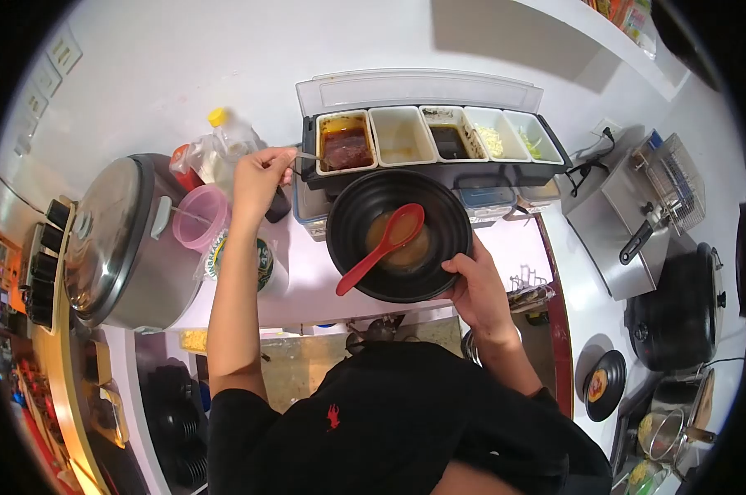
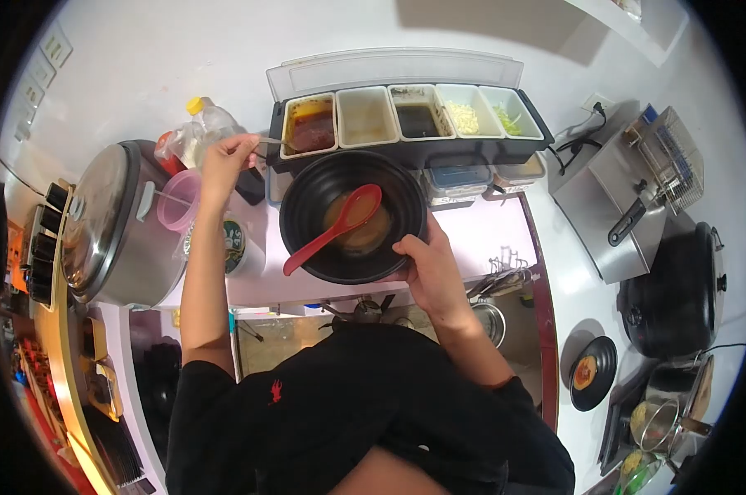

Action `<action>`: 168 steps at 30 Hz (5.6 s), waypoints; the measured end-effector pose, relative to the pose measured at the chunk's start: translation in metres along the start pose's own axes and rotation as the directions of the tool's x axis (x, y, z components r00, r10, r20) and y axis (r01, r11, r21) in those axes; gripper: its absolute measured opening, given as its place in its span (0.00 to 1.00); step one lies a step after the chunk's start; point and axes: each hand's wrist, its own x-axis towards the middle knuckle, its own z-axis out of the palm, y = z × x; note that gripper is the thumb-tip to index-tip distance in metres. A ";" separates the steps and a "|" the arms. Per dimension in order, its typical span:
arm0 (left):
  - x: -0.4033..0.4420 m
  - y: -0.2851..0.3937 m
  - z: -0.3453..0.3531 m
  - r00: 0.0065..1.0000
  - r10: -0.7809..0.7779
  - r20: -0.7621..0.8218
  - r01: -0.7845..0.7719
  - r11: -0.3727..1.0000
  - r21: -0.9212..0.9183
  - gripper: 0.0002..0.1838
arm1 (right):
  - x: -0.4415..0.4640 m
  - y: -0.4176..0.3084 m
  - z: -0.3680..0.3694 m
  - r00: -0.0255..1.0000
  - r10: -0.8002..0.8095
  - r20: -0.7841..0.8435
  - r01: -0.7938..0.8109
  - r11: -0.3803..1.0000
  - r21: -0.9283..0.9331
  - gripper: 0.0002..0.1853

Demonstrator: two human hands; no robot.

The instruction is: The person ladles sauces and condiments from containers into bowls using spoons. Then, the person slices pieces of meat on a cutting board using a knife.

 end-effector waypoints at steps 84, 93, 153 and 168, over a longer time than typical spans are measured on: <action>-0.051 0.084 0.081 0.946 0.278 -0.167 -0.022 0.568 0.823 0.16 | -0.045 -0.054 -0.067 0.990 -0.043 -0.137 0.052 0.996 0.066 0.36; 0.105 0.067 0.132 0.702 0.627 0.337 -0.506 0.106 0.856 0.21 | -0.119 -0.064 -0.145 0.958 -0.192 -0.214 0.212 0.974 0.076 0.37; -0.401 0.001 0.570 0.707 0.154 0.690 -0.192 0.981 -0.022 0.23 | -0.582 0.015 -0.367 0.326 -0.430 -0.842 0.655 0.745 -0.127 0.37; -0.524 0.149 0.558 0.550 0.749 0.371 -0.771 0.626 -0.121 0.21 | -0.693 0.012 -0.313 -0.422 -0.744 -0.518 -0.193 0.632 -0.751 0.31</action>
